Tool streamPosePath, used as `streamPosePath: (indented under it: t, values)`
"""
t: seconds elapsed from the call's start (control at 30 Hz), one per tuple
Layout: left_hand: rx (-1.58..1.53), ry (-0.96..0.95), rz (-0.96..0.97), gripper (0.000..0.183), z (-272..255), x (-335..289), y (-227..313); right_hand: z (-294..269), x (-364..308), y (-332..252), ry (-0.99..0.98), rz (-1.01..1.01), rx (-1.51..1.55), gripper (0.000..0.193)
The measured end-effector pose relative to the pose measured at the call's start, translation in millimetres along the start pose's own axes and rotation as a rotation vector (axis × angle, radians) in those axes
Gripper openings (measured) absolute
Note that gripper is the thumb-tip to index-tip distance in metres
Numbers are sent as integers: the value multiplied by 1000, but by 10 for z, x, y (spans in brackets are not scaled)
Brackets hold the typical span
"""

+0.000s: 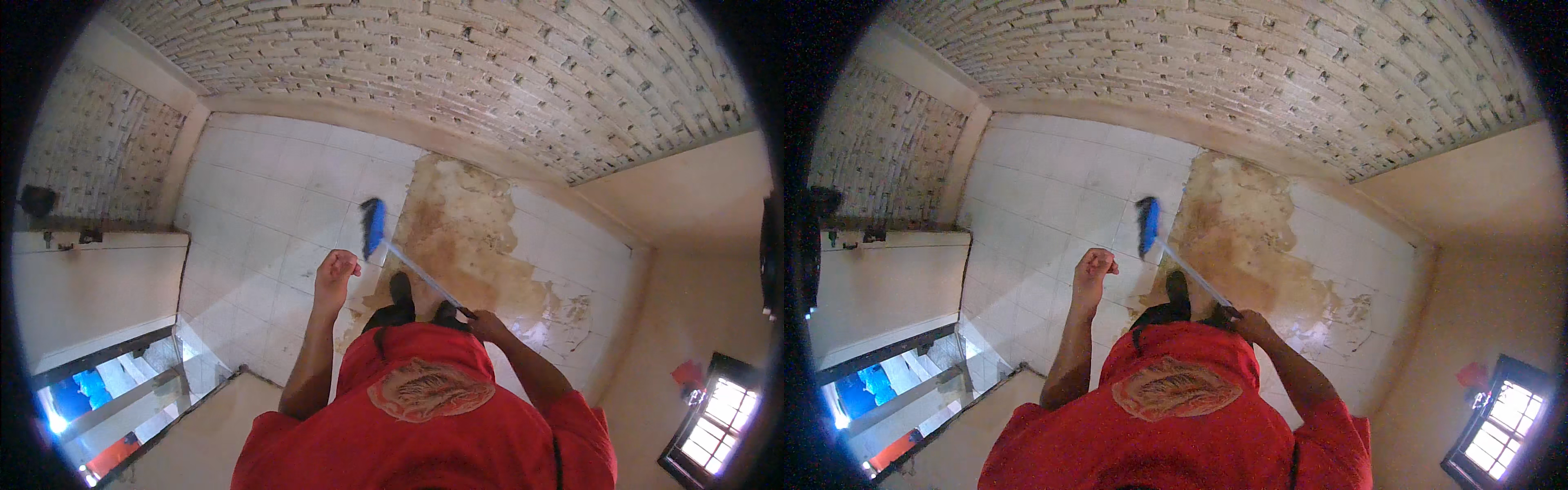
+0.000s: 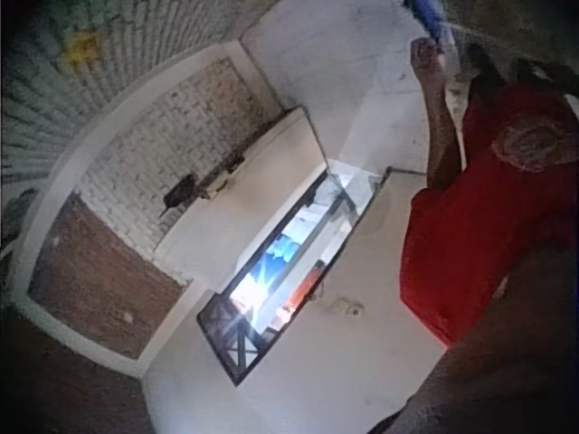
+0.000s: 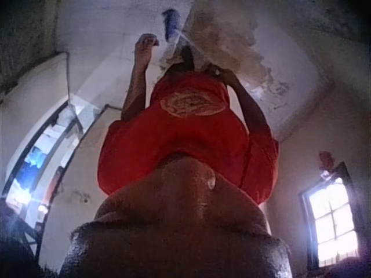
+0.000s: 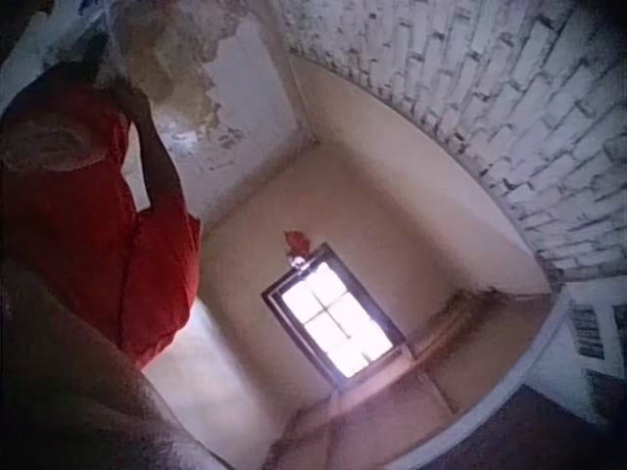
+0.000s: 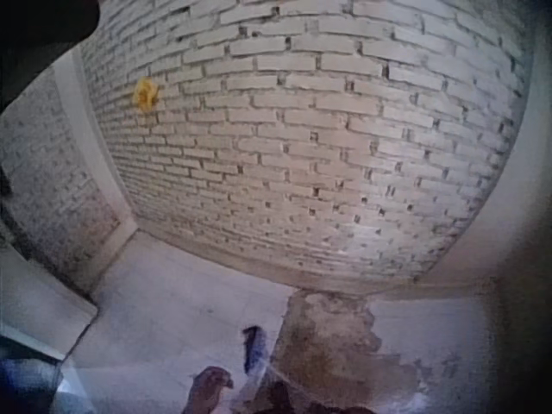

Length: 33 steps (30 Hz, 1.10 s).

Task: The person sweeps the tiled floor using a broom, pushing debris from the center and corners toward the doorway.

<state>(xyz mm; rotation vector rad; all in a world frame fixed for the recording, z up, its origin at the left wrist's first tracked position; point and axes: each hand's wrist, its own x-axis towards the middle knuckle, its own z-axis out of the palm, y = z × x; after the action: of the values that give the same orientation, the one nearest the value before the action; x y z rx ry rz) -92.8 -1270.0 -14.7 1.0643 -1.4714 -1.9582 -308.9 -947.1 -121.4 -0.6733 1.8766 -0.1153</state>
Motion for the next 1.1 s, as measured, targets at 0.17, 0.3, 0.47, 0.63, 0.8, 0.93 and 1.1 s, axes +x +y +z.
streamPosePath:
  t: [0.17, 0.3, 0.47, 0.63, 0.8, 0.93, 1.1]
  values:
    - [-19, 32, -16, 10, -113, 4, -82, -2, -490, 724, 122, 80, -244, 27]
    - [-42, -5, -15, 10, -163, 23, -200, 310, 84, 658, 61, -167, -431, 26]
    - [22, -100, 19, 9, -11, 113, -132, 536, 784, -277, 69, -217, -128, 35]
    - [30, -156, 6, 11, 195, 340, -78, 384, 527, -106, 67, -138, 19, 36]
    - [32, -240, -43, 13, 660, 553, -129, 312, -559, 1203, 288, -167, 161, 35]
    - [46, -335, -38, 17, 1104, 680, -196, -479, -1726, 1290, 250, 450, 365, 38]
    - [107, -421, -28, 16, 1907, 835, -29, -761, -2120, 2663, 435, 628, 23, 36]
